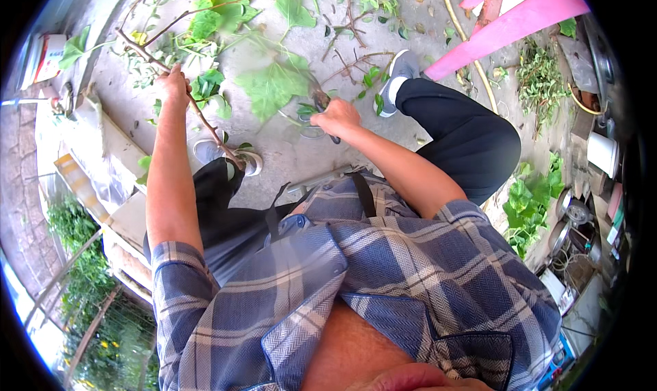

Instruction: The person sits on a small stool in a garden area and uses pruning shears to trim leaves and small branches from plant stems. They hold the stems with one hand and cut with the other, occasionally picking up new stems from the ground to continue trimming.

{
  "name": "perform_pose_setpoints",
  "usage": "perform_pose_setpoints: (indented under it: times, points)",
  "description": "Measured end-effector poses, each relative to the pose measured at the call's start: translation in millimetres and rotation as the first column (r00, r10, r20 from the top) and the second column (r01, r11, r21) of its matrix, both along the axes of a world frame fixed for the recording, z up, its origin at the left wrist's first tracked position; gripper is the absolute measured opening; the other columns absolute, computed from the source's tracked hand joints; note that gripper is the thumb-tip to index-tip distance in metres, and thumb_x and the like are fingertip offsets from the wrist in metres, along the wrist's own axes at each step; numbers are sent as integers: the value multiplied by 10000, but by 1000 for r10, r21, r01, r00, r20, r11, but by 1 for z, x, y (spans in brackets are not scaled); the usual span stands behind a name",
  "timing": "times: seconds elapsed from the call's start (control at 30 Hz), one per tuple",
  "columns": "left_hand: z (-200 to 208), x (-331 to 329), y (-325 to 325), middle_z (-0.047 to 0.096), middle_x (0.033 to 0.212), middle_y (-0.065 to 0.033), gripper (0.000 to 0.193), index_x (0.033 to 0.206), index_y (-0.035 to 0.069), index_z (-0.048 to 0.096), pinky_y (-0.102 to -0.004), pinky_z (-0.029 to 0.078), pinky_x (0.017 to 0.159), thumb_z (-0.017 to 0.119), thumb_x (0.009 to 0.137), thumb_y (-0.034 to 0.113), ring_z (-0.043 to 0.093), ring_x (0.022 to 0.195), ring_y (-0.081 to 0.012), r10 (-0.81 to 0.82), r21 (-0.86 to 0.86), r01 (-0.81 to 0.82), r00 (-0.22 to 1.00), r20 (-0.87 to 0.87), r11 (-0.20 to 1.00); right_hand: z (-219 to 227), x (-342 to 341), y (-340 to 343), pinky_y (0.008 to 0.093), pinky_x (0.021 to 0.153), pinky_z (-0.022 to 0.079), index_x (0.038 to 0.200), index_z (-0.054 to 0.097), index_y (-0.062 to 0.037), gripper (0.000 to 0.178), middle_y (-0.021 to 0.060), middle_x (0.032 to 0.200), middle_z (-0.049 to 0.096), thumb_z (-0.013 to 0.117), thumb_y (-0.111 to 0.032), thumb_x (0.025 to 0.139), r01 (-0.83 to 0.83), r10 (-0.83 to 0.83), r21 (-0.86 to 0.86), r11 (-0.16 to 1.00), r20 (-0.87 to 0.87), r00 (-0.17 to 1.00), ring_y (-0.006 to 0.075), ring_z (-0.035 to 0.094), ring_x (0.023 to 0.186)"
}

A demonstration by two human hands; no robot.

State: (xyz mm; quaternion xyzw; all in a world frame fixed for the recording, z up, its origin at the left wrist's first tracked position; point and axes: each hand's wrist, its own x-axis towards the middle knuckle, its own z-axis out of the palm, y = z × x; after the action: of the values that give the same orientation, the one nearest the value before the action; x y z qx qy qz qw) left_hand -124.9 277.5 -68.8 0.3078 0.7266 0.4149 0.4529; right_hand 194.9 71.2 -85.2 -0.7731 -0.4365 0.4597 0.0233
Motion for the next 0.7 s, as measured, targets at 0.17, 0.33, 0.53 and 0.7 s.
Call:
perform_pose_setpoints:
  times: [0.17, 0.33, 0.53, 0.7]
  points:
    - [-42, -5, 26, 464, 589, -30, 176, 791, 24, 494, -279, 374, 344, 587, 899, 126, 419, 399, -132, -20, -34, 20, 1000, -13, 999, -61, -18, 18, 422, 718, 510, 895, 635, 79, 562, 248, 892, 650, 737, -388, 599, -77, 72, 66, 995, 81, 994, 367, 644, 848]
    - [-86, -44, 64, 643, 771, -129, 354, 905, -45, 642, -362, 510, 563, 675, 807, 294, 610, 613, -218, -253, -276, 124, 825, -506, 953, -88, -20, 37, 417, 776, 508, 990, 607, 74, 663, 277, 986, 624, 756, -448, 608, 60, -57, 237, 970, -19, 998, 404, 617, 898]
    - [-110, -14, 69, 668, 1024, -189, 542, 1170, -2, 580, -409, 504, 823, 620, 821, 411, 653, 934, -319, -203, -66, 316, 424, -883, 947, -154, 87, 37, 449, 698, 496, 683, 669, 19, 350, 218, 720, 655, 692, -330, 693, 614, -665, 314, 724, 82, 742, 367, 646, 745]
    - [-130, 106, -2, 680, 969, -88, 352, 1137, -8, 614, -286, 505, 704, 616, 882, 235, 636, 827, -180, -552, -106, 542, 811, -196, 834, -146, 134, 62, 421, 815, 501, 893, 677, 37, 421, 235, 979, 659, 712, -337, 704, 619, -573, -19, 785, 359, 737, 354, 639, 943]
